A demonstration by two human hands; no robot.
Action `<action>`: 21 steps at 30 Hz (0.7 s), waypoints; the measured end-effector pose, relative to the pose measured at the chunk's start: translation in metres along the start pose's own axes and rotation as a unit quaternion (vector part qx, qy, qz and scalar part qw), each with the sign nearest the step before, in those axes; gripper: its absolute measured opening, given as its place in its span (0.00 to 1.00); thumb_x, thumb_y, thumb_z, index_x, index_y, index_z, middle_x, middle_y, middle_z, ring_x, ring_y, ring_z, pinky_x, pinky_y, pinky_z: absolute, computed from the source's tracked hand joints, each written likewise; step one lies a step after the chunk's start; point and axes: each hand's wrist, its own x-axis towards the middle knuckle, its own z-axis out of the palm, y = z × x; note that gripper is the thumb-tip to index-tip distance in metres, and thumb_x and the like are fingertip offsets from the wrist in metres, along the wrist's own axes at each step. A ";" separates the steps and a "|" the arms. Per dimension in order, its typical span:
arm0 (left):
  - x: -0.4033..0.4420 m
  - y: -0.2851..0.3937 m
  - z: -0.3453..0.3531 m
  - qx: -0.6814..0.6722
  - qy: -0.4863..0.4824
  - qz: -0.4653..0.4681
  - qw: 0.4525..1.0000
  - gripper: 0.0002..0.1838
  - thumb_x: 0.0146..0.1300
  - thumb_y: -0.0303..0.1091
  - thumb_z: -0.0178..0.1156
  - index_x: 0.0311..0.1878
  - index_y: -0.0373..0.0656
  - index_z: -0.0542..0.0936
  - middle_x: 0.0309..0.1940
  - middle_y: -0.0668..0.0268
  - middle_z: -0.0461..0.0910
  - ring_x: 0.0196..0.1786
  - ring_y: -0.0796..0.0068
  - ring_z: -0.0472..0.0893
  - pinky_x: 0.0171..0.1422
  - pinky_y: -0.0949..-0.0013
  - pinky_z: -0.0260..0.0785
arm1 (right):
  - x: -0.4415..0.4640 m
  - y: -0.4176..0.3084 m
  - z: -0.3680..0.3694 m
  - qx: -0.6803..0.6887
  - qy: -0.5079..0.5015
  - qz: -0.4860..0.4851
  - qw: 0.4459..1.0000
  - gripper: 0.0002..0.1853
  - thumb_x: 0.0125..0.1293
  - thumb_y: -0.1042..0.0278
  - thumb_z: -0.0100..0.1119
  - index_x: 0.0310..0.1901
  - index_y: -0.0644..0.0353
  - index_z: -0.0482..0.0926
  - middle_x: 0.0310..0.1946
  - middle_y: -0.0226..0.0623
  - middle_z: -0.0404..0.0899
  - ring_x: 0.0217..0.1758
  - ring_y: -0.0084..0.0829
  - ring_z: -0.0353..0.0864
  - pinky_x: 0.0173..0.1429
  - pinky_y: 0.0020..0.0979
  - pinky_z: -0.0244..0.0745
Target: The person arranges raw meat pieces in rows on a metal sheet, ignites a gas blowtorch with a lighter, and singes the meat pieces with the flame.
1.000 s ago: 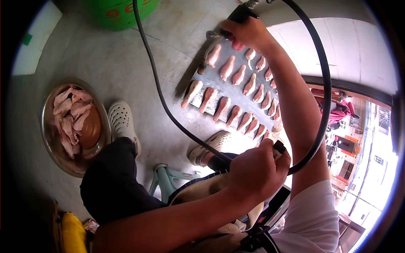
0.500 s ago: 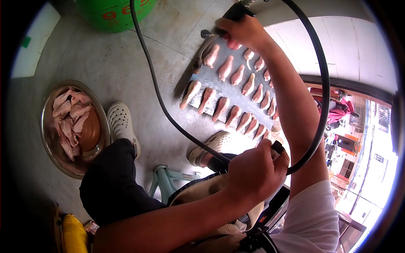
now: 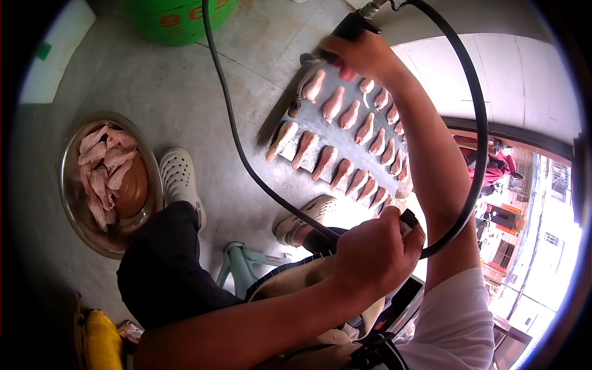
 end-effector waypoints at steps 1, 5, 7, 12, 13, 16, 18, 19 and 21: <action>0.000 0.001 0.000 0.001 -0.004 -0.002 1.000 0.19 0.68 0.45 0.59 0.42 0.33 0.76 0.28 0.52 0.84 0.34 0.49 0.86 0.42 0.53 0.79 | -0.005 -0.003 -0.001 -0.002 0.006 -0.001 1.000 0.23 0.69 0.51 0.60 0.31 0.69 0.83 0.22 0.38 0.82 0.22 0.27 0.83 0.27 0.29 0.80; -0.002 0.001 -0.001 0.005 -0.011 0.001 1.000 0.19 0.68 0.45 0.60 0.43 0.33 0.76 0.28 0.52 0.84 0.34 0.50 0.87 0.42 0.54 0.79 | -0.008 -0.005 -0.009 -0.019 0.006 0.009 1.000 0.24 0.70 0.51 0.59 0.31 0.70 0.83 0.21 0.39 0.82 0.21 0.28 0.83 0.27 0.30 0.80; -0.003 0.002 -0.001 0.011 -0.009 0.004 1.000 0.19 0.67 0.44 0.60 0.42 0.33 0.76 0.28 0.52 0.84 0.34 0.51 0.87 0.42 0.54 0.79 | -0.007 -0.004 -0.009 -0.015 0.014 0.005 1.000 0.23 0.70 0.52 0.59 0.31 0.70 0.83 0.21 0.40 0.82 0.21 0.28 0.84 0.26 0.30 0.79; -0.004 0.000 0.000 0.014 0.000 0.014 1.000 0.18 0.66 0.44 0.61 0.41 0.34 0.77 0.27 0.53 0.84 0.33 0.51 0.87 0.41 0.54 0.79 | -0.004 0.004 -0.007 0.031 0.036 0.000 0.999 0.21 0.70 0.55 0.60 0.32 0.71 0.83 0.21 0.41 0.82 0.20 0.29 0.84 0.25 0.29 0.79; -0.005 -0.001 0.000 0.013 0.002 0.017 1.000 0.18 0.66 0.44 0.61 0.40 0.35 0.77 0.27 0.53 0.84 0.33 0.51 0.86 0.41 0.54 0.79 | -0.003 0.012 -0.009 0.042 0.038 -0.007 0.998 0.21 0.70 0.56 0.60 0.32 0.71 0.83 0.21 0.41 0.82 0.20 0.29 0.83 0.25 0.29 0.79; -0.009 0.000 0.000 0.022 0.006 0.018 1.000 0.17 0.66 0.44 0.61 0.39 0.36 0.77 0.26 0.53 0.84 0.33 0.51 0.86 0.41 0.54 0.79 | -0.016 0.024 -0.015 0.072 0.068 0.026 0.995 0.20 0.70 0.58 0.59 0.32 0.71 0.83 0.21 0.41 0.82 0.19 0.29 0.83 0.24 0.28 0.78; -0.012 0.000 0.001 0.035 0.006 0.022 0.999 0.17 0.66 0.44 0.61 0.38 0.36 0.77 0.26 0.53 0.83 0.33 0.51 0.86 0.40 0.54 0.79 | -0.027 0.036 -0.023 0.090 0.081 0.050 0.991 0.20 0.68 0.56 0.61 0.33 0.70 0.82 0.21 0.40 0.82 0.20 0.28 0.82 0.26 0.29 0.79; -0.014 -0.002 0.003 0.042 0.007 0.026 0.999 0.17 0.65 0.44 0.62 0.37 0.37 0.77 0.25 0.54 0.83 0.33 0.51 0.86 0.40 0.54 0.79 | -0.032 0.044 -0.025 0.104 0.099 0.053 0.988 0.20 0.69 0.56 0.61 0.33 0.70 0.82 0.21 0.40 0.81 0.20 0.28 0.82 0.26 0.29 0.78; -0.017 -0.006 0.006 0.057 0.005 0.038 0.998 0.17 0.65 0.44 0.62 0.37 0.37 0.77 0.25 0.54 0.84 0.33 0.51 0.86 0.40 0.54 0.79 | -0.050 0.051 -0.026 0.134 0.134 0.060 0.980 0.20 0.69 0.57 0.61 0.33 0.71 0.82 0.20 0.40 0.81 0.19 0.28 0.81 0.25 0.29 0.78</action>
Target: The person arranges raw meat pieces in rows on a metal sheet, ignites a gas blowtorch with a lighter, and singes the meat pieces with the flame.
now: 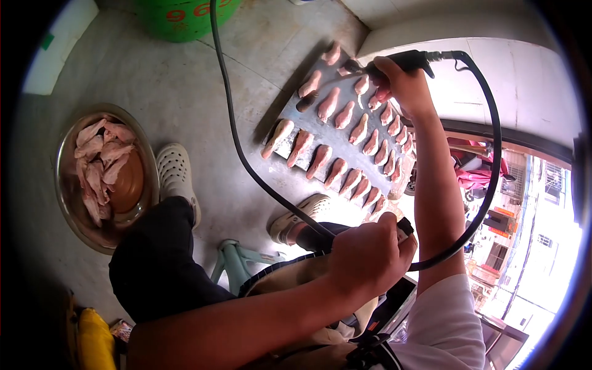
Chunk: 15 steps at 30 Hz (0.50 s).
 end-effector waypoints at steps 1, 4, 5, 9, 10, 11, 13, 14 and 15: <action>-0.002 -0.002 0.001 0.008 -0.002 0.007 1.000 0.16 0.65 0.44 0.61 0.37 0.38 0.77 0.25 0.54 0.84 0.33 0.52 0.86 0.39 0.54 0.78 | -0.010 0.003 -0.004 0.027 0.012 -0.011 0.999 0.19 0.70 0.59 0.60 0.31 0.71 0.82 0.19 0.39 0.80 0.18 0.28 0.79 0.24 0.29 0.76; -0.007 -0.006 0.005 0.022 -0.020 0.025 0.999 0.16 0.65 0.44 0.61 0.36 0.39 0.76 0.24 0.56 0.84 0.32 0.53 0.86 0.38 0.53 0.78 | -0.030 0.018 -0.011 0.072 0.033 -0.010 0.997 0.17 0.70 0.64 0.58 0.30 0.72 0.83 0.20 0.38 0.80 0.15 0.25 0.76 0.21 0.25 0.72; -0.009 -0.008 0.008 0.028 -0.023 0.032 0.999 0.15 0.66 0.44 0.61 0.35 0.39 0.76 0.24 0.56 0.83 0.32 0.53 0.86 0.37 0.54 0.79 | -0.034 0.023 -0.011 0.089 0.042 -0.010 0.995 0.16 0.71 0.65 0.58 0.30 0.71 0.83 0.20 0.38 0.80 0.14 0.25 0.75 0.21 0.25 0.71; -0.013 -0.014 0.021 0.047 -0.048 0.047 0.997 0.16 0.66 0.43 0.62 0.34 0.40 0.75 0.22 0.57 0.83 0.29 0.55 0.86 0.34 0.55 0.79 | -0.047 0.037 -0.008 0.100 0.065 -0.011 0.993 0.17 0.71 0.66 0.57 0.29 0.71 0.82 0.19 0.38 0.80 0.14 0.26 0.76 0.21 0.25 0.70; -0.013 -0.016 0.022 0.056 -0.056 0.049 0.996 0.16 0.66 0.43 0.62 0.33 0.40 0.74 0.21 0.57 0.82 0.28 0.55 0.86 0.34 0.55 0.78 | -0.048 0.042 -0.006 0.102 0.068 -0.006 0.992 0.18 0.71 0.64 0.58 0.28 0.71 0.82 0.19 0.37 0.80 0.16 0.26 0.77 0.22 0.26 0.72; -0.014 -0.016 0.022 0.064 -0.065 0.051 0.995 0.16 0.66 0.43 0.62 0.33 0.40 0.74 0.21 0.58 0.82 0.28 0.56 0.86 0.33 0.56 0.78 | -0.050 0.046 -0.004 0.104 0.071 -0.001 0.992 0.19 0.71 0.62 0.60 0.28 0.71 0.81 0.20 0.37 0.80 0.17 0.27 0.78 0.23 0.27 0.73; -0.015 -0.017 0.023 0.074 -0.075 0.052 0.993 0.16 0.66 0.43 0.62 0.33 0.40 0.74 0.20 0.58 0.82 0.27 0.56 0.86 0.32 0.56 0.78 | -0.054 0.048 0.000 0.099 0.080 0.023 0.992 0.20 0.71 0.59 0.61 0.29 0.71 0.81 0.20 0.36 0.80 0.18 0.27 0.79 0.26 0.28 0.75; -0.016 -0.018 0.023 0.076 -0.078 0.051 0.993 0.16 0.66 0.43 0.62 0.33 0.40 0.74 0.20 0.58 0.82 0.27 0.56 0.86 0.32 0.56 0.78 | -0.056 0.048 0.002 0.102 0.084 0.019 0.991 0.19 0.71 0.61 0.61 0.28 0.71 0.81 0.20 0.36 0.80 0.18 0.26 0.78 0.25 0.28 0.74; -0.016 -0.019 0.023 0.078 -0.080 0.049 0.993 0.16 0.65 0.43 0.62 0.33 0.40 0.74 0.20 0.58 0.82 0.27 0.56 0.86 0.32 0.56 0.78 | -0.057 0.048 0.004 0.105 0.087 0.015 0.991 0.18 0.71 0.63 0.60 0.28 0.71 0.82 0.20 0.37 0.79 0.17 0.26 0.77 0.24 0.28 0.72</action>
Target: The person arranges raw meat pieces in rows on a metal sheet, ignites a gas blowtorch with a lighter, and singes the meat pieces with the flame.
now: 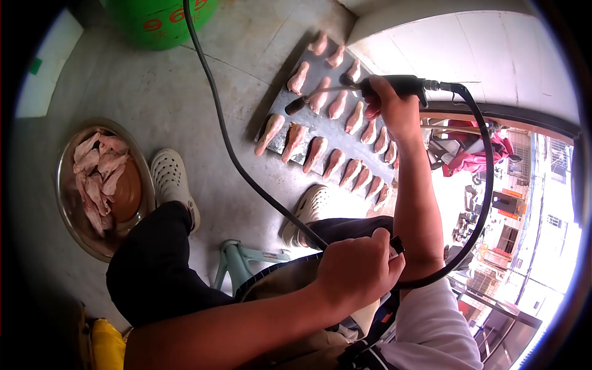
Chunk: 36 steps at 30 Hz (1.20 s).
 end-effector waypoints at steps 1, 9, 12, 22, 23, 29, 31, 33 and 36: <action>0.000 0.000 -0.001 -0.007 -0.002 0.000 1.000 0.15 0.65 0.43 0.62 0.33 0.40 0.74 0.20 0.59 0.82 0.27 0.57 0.86 0.32 0.56 0.78 | -0.002 0.000 0.001 0.003 0.003 -0.004 1.000 0.17 0.71 0.66 0.59 0.28 0.71 0.82 0.20 0.37 0.79 0.17 0.26 0.77 0.23 0.28 0.71; 0.000 0.004 -0.005 -0.025 -0.029 -0.024 0.999 0.15 0.62 0.41 0.64 0.33 0.37 0.75 0.23 0.55 0.84 0.28 0.51 0.85 0.34 0.52 0.78 | -0.004 -0.001 -0.006 -0.004 -0.008 -0.005 1.000 0.18 0.71 0.61 0.60 0.29 0.71 0.81 0.20 0.37 0.80 0.18 0.26 0.79 0.24 0.28 0.73; -0.001 0.005 -0.008 -0.045 -0.028 -0.025 0.998 0.15 0.62 0.41 0.63 0.32 0.38 0.74 0.24 0.55 0.84 0.29 0.51 0.86 0.34 0.52 0.78 | -0.009 -0.003 -0.006 0.005 -0.007 -0.026 1.000 0.15 0.71 0.67 0.59 0.31 0.72 0.83 0.21 0.38 0.80 0.17 0.27 0.78 0.23 0.28 0.72; -0.015 0.003 -0.009 -0.018 -0.071 0.001 0.997 0.15 0.64 0.42 0.63 0.36 0.38 0.75 0.23 0.55 0.83 0.29 0.52 0.86 0.35 0.52 0.78 | -0.046 -0.012 -0.005 0.035 -0.035 -0.051 0.997 0.13 0.72 0.67 0.59 0.43 0.72 0.84 0.26 0.36 0.81 0.23 0.25 0.81 0.29 0.25 0.76; -0.016 0.002 -0.009 -0.016 -0.080 0.006 0.997 0.15 0.64 0.42 0.62 0.36 0.38 0.76 0.24 0.54 0.83 0.29 0.51 0.86 0.35 0.52 0.78 | -0.052 -0.010 -0.004 0.050 -0.037 -0.055 0.997 0.14 0.73 0.66 0.59 0.44 0.72 0.84 0.27 0.36 0.82 0.24 0.25 0.81 0.30 0.25 0.76; -0.028 -0.005 -0.004 0.086 -0.159 0.036 0.983 0.10 0.62 0.37 0.61 0.34 0.39 0.79 0.23 0.55 0.84 0.29 0.57 0.87 0.32 0.57 0.79 | -0.096 -0.011 -0.004 0.034 -0.064 -0.116 0.991 0.19 0.70 0.66 0.63 0.56 0.71 0.78 0.35 0.41 0.84 0.30 0.26 0.84 0.34 0.25 0.79; -0.034 -0.009 0.001 0.116 -0.168 0.055 0.977 0.06 0.59 0.34 0.62 0.32 0.41 0.81 0.23 0.58 0.84 0.29 0.61 0.88 0.31 0.59 0.79 | -0.112 -0.010 -0.002 -0.019 -0.060 -0.150 0.987 0.19 0.74 0.65 0.59 0.57 0.73 0.77 0.35 0.42 0.84 0.30 0.26 0.83 0.36 0.25 0.76; -0.041 -0.013 0.002 0.136 -0.177 0.071 0.972 0.05 0.57 0.32 0.62 0.30 0.43 0.83 0.23 0.60 0.85 0.30 0.62 0.88 0.31 0.60 0.79 | -0.130 -0.017 0.001 -0.071 -0.051 -0.171 0.981 0.18 0.73 0.66 0.60 0.56 0.73 0.78 0.37 0.44 0.85 0.30 0.26 0.85 0.37 0.26 0.79; -0.048 -0.018 0.005 0.157 -0.179 0.082 0.968 0.05 0.56 0.32 0.62 0.29 0.44 0.85 0.24 0.61 0.85 0.31 0.63 0.88 0.32 0.61 0.79 | -0.145 -0.011 0.008 -0.050 -0.024 -0.176 0.983 0.17 0.69 0.69 0.62 0.54 0.73 0.79 0.32 0.44 0.87 0.29 0.27 0.87 0.36 0.26 0.82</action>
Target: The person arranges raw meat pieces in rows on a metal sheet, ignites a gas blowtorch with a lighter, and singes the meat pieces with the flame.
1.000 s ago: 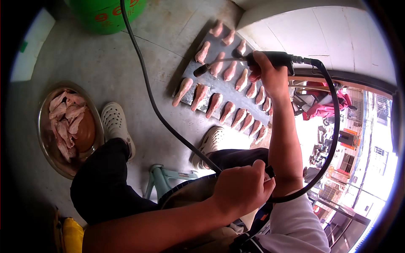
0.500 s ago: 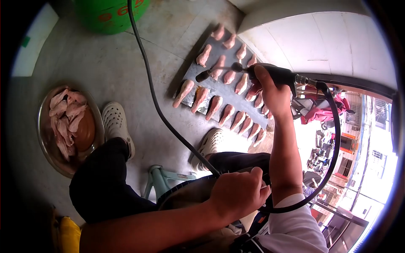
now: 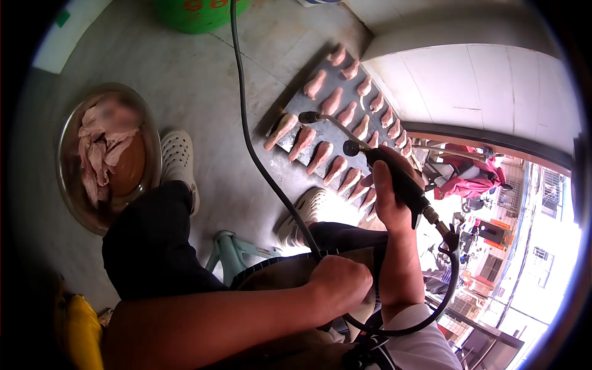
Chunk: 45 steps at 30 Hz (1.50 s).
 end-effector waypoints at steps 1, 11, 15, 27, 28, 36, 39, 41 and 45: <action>-0.001 0.000 0.001 0.009 -0.009 0.000 1.000 0.05 0.56 0.32 0.62 0.29 0.44 0.85 0.24 0.61 0.86 0.31 0.64 0.88 0.33 0.61 0.79 | -0.002 0.000 0.001 -0.006 0.003 -0.007 1.000 0.17 0.69 0.70 0.62 0.54 0.73 0.79 0.32 0.44 0.87 0.29 0.27 0.87 0.36 0.26 0.82; 0.000 -0.001 0.006 0.064 -0.032 0.009 0.997 0.06 0.57 0.31 0.62 0.29 0.43 0.85 0.25 0.60 0.86 0.32 0.64 0.88 0.33 0.61 0.77 | -0.014 0.005 -0.005 -0.072 -0.032 -0.055 0.995 0.17 0.69 0.71 0.61 0.55 0.73 0.78 0.32 0.44 0.87 0.30 0.27 0.87 0.36 0.27 0.81; -0.001 -0.003 0.012 0.070 -0.034 0.014 0.997 0.06 0.58 0.31 0.61 0.28 0.43 0.85 0.24 0.61 0.86 0.30 0.65 0.88 0.31 0.61 0.75 | -0.018 0.007 -0.008 -0.129 -0.046 -0.075 0.988 0.18 0.68 0.69 0.61 0.55 0.71 0.79 0.33 0.43 0.87 0.30 0.28 0.88 0.38 0.26 0.80; -0.009 -0.004 0.034 0.098 -0.021 0.017 0.995 0.06 0.54 0.29 0.60 0.24 0.42 0.83 0.21 0.58 0.83 0.27 0.61 0.86 0.30 0.60 0.78 | -0.045 0.015 -0.008 -0.190 -0.090 -0.195 0.958 0.20 0.61 0.73 0.64 0.56 0.66 0.78 0.28 0.41 0.83 0.28 0.36 0.85 0.33 0.32 0.79; -0.011 -0.004 0.037 0.100 -0.022 0.022 0.994 0.06 0.54 0.29 0.61 0.24 0.43 0.83 0.21 0.58 0.83 0.27 0.61 0.86 0.31 0.60 0.78 | -0.048 0.018 -0.008 -0.192 -0.090 -0.219 0.952 0.22 0.59 0.74 0.65 0.56 0.66 0.77 0.28 0.42 0.82 0.27 0.38 0.84 0.32 0.33 0.79; -0.028 0.000 0.060 0.164 -0.109 0.034 0.980 0.06 0.57 0.32 0.63 0.34 0.45 0.88 0.30 0.65 0.87 0.37 0.66 0.87 0.35 0.60 0.77 | -0.071 0.001 0.000 -0.258 -0.117 -0.365 0.887 0.26 0.55 0.76 0.67 0.58 0.70 0.76 0.34 0.45 0.83 0.31 0.40 0.86 0.34 0.34 0.80; -0.035 -0.007 0.076 0.199 -0.071 0.062 0.975 0.04 0.54 0.31 0.63 0.28 0.46 0.86 0.26 0.64 0.86 0.34 0.66 0.86 0.33 0.59 0.76 | -0.085 -0.002 0.005 -0.263 -0.126 -0.373 0.881 0.27 0.55 0.76 0.68 0.58 0.71 0.75 0.36 0.44 0.84 0.33 0.40 0.86 0.34 0.34 0.80; -0.042 -0.007 0.082 0.218 -0.044 0.086 0.971 0.04 0.52 0.31 0.63 0.25 0.47 0.86 0.24 0.64 0.85 0.32 0.65 0.86 0.31 0.59 0.76 | -0.094 -0.004 0.008 -0.259 -0.130 -0.360 0.887 0.27 0.55 0.76 0.68 0.58 0.71 0.75 0.37 0.44 0.84 0.33 0.40 0.86 0.34 0.34 0.81; -0.048 0.002 0.069 0.273 -0.132 0.102 0.948 0.05 0.51 0.32 0.64 0.29 0.47 0.88 0.27 0.64 0.86 0.35 0.64 0.86 0.32 0.59 0.76 | -0.095 -0.018 0.018 -0.234 -0.125 -0.322 0.909 0.23 0.58 0.75 0.67 0.55 0.73 0.76 0.31 0.45 0.79 0.23 0.37 0.79 0.25 0.35 0.76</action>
